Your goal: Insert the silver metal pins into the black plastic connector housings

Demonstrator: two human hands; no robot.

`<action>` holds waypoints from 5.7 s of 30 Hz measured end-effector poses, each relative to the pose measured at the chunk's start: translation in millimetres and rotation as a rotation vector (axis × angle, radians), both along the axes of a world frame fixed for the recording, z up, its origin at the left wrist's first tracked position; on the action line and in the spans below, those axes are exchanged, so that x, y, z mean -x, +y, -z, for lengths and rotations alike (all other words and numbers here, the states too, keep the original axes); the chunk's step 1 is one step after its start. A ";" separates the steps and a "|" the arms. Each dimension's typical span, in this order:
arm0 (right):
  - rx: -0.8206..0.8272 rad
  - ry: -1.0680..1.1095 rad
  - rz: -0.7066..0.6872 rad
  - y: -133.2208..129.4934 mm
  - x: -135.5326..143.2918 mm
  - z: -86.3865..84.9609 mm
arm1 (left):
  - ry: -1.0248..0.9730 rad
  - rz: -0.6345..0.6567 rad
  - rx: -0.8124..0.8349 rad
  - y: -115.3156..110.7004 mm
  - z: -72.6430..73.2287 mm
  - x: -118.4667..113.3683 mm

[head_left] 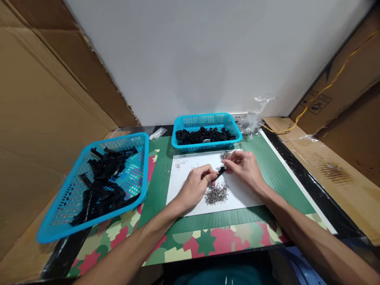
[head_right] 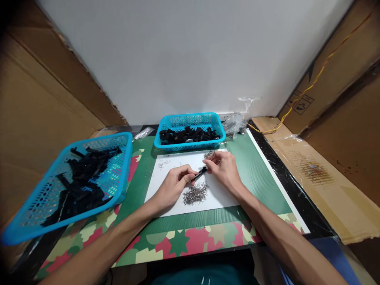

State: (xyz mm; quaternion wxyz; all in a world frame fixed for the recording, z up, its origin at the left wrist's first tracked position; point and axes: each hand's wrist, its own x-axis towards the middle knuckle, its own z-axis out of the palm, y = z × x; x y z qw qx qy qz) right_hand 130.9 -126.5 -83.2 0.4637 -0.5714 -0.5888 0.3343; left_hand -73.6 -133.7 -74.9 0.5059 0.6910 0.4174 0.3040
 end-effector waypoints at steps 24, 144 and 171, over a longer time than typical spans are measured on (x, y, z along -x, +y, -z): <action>0.051 -0.417 -0.045 15.5 -42.9 3.6 | -0.085 -0.185 -0.076 4.9 8.5 6.4; -0.015 -0.027 -0.293 -21.0 -3.5 -16.1 | -0.068 -0.076 -0.154 -9.4 -2.7 -0.5; 0.092 -0.387 -0.320 -8.1 -20.4 -22.6 | -0.086 -0.282 -0.286 3.9 -0.1 7.3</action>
